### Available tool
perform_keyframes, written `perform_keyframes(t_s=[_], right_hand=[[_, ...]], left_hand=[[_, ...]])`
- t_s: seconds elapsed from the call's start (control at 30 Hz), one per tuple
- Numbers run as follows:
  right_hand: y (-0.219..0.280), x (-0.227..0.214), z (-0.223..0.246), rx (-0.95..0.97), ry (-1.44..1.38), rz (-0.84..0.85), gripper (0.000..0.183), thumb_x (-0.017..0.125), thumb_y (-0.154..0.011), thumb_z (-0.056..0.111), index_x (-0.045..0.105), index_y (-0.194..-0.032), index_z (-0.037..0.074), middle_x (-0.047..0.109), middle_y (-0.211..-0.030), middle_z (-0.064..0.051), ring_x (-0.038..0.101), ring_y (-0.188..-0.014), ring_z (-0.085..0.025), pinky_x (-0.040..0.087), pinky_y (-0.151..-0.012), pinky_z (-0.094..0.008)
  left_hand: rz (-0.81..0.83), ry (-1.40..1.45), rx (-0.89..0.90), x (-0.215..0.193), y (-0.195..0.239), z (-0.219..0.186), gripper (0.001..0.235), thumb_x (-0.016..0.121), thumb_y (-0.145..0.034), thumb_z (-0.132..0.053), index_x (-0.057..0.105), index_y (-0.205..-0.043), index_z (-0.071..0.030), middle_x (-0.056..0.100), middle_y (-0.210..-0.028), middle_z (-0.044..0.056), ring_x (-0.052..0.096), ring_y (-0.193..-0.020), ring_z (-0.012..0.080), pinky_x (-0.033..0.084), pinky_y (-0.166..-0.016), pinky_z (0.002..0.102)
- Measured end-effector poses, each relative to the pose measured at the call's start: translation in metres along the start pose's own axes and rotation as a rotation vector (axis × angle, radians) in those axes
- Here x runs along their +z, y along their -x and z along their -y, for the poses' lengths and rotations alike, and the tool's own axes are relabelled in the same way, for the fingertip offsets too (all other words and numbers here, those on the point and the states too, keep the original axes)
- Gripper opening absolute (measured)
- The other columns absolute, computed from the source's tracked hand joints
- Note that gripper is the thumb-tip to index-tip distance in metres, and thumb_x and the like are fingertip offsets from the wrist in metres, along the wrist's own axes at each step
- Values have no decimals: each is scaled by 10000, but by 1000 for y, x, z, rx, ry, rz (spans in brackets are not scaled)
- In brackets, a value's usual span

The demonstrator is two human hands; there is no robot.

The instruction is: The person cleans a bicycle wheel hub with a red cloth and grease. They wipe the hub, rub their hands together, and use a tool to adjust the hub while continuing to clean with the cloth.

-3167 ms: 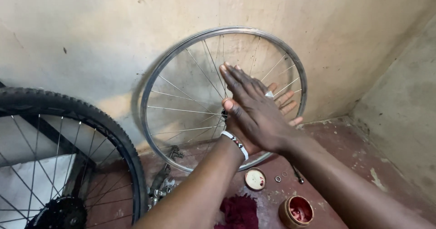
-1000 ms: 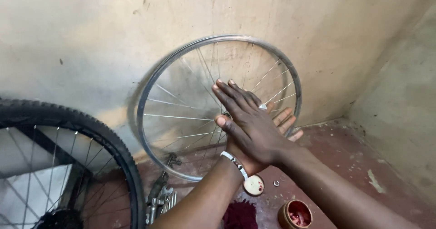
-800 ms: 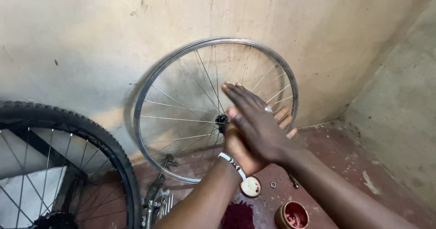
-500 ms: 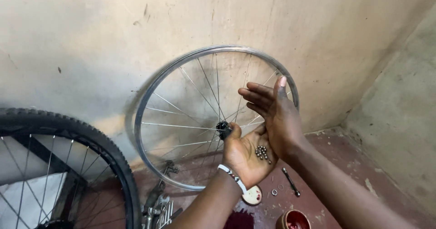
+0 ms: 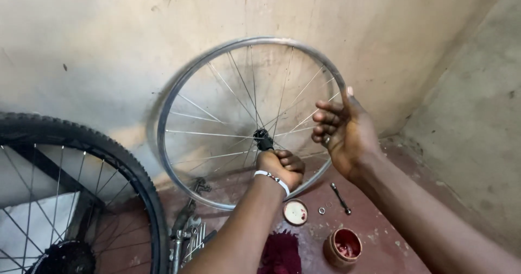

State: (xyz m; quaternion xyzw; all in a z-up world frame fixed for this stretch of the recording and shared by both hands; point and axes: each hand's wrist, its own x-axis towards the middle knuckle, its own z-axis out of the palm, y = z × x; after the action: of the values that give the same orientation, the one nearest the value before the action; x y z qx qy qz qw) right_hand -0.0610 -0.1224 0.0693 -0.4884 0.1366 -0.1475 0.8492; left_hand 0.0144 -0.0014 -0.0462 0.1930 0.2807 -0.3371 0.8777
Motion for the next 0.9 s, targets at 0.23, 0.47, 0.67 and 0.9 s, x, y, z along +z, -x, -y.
perform_keyframes(t_s=[0.23, 0.47, 0.67, 0.9], right_hand=[[-14, -62, -55, 179, 253, -191, 400, 483, -1061, 489, 697, -967, 163, 691, -723, 17, 642, -578, -159, 473, -504, -302], [-14, -143, -104, 393, 386, -304, 318, 455, -1060, 409, 605, -874, 199, 603, -731, 67, 589, -590, -150, 435, -516, -295], [33, -179, -146, 372, 347, -431, 317, 458, -1094, 291, 613, -915, 81, 641, -754, -45, 581, -622, -199, 435, -582, -341], [74, -340, -224, 502, 391, -641, 298, 529, -1086, 261, 629, -937, 23, 655, -797, -173, 472, -560, -234, 273, -495, -353]], left_hand=[[236, 120, 73, 4, 28, 8, 510, 301, -1057, -300, 352, -550, -285, 292, -479, -154, 329, -382, 7, 227, -355, 133], [97, 165, 43, -63, -6, 55, 516, 350, -1061, -359, 366, -551, -277, 262, -475, -113, 271, -377, 69, 213, -358, 177], [53, 274, -2, -94, -21, 80, 525, 322, -1080, -396, 389, -577, -265, 287, -464, -104, 241, -365, 71, 197, -376, 211], [116, 374, -89, -124, -46, 98, 455, 385, -1044, -306, 417, -594, -244, 336, -460, -91, 230, -364, 77, 177, -373, 256]])
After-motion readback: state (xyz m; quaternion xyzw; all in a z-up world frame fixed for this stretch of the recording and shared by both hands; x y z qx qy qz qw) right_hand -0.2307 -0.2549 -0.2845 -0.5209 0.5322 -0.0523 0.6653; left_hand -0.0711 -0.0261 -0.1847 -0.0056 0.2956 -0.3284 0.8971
